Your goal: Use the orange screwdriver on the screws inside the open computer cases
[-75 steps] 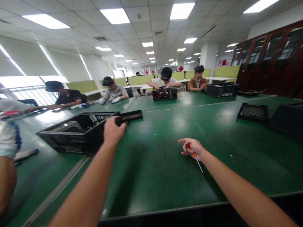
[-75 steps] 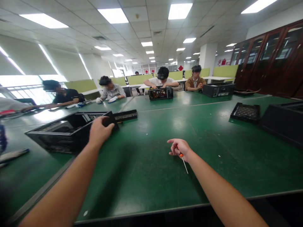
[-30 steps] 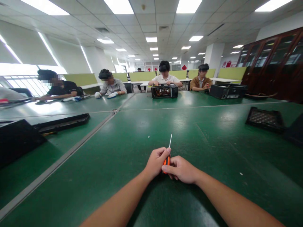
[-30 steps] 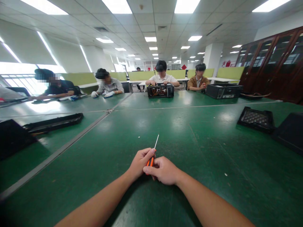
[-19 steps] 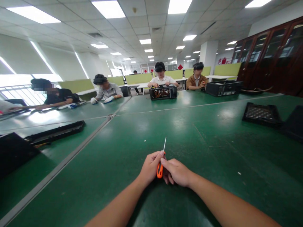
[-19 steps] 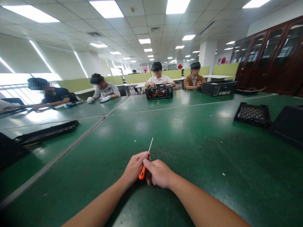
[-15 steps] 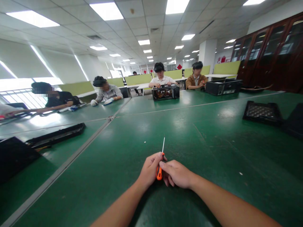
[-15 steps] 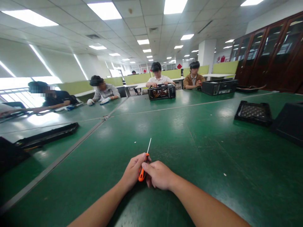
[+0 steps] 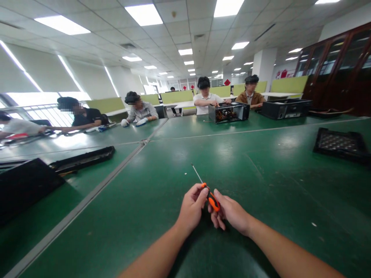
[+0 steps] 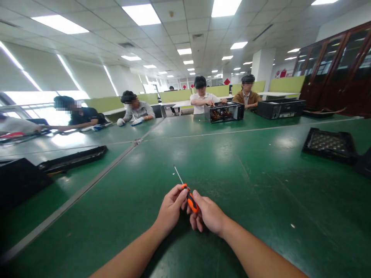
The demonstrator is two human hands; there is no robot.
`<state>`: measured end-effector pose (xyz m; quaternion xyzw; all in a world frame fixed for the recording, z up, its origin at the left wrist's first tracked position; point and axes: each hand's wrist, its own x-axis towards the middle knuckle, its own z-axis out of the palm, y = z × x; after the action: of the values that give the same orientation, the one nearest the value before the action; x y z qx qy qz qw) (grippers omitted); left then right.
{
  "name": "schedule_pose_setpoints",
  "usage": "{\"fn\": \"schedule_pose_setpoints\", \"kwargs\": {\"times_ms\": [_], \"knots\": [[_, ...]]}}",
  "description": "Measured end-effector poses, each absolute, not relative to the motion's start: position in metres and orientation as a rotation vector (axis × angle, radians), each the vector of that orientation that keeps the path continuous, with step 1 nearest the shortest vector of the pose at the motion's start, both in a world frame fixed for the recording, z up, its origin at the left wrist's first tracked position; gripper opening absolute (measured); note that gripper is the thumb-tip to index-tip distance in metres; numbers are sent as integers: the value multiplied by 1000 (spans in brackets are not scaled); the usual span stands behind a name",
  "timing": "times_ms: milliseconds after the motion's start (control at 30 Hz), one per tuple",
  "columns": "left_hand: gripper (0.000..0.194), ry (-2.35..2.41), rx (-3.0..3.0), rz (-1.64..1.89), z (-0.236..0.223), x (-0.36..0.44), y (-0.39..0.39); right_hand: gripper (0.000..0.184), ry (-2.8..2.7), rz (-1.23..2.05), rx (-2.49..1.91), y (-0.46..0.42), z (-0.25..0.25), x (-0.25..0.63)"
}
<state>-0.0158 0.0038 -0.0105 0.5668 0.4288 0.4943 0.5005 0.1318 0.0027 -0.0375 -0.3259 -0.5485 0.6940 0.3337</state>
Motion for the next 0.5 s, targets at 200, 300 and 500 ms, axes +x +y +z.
{"fn": "schedule_pose_setpoints", "kwargs": {"times_ms": [200,300,500], "knots": [[35,1052,1398,1232,-11,-18,2,69,-1406,1723,-852,1,-39,134],[32,1097,1428,1280,-12,-19,2,48,-1427,1505,-860,-4,-30,138],[19,1090,1638,1209,-17,-19,0,21,-1782,797,-998,-13,-14,147]]}}
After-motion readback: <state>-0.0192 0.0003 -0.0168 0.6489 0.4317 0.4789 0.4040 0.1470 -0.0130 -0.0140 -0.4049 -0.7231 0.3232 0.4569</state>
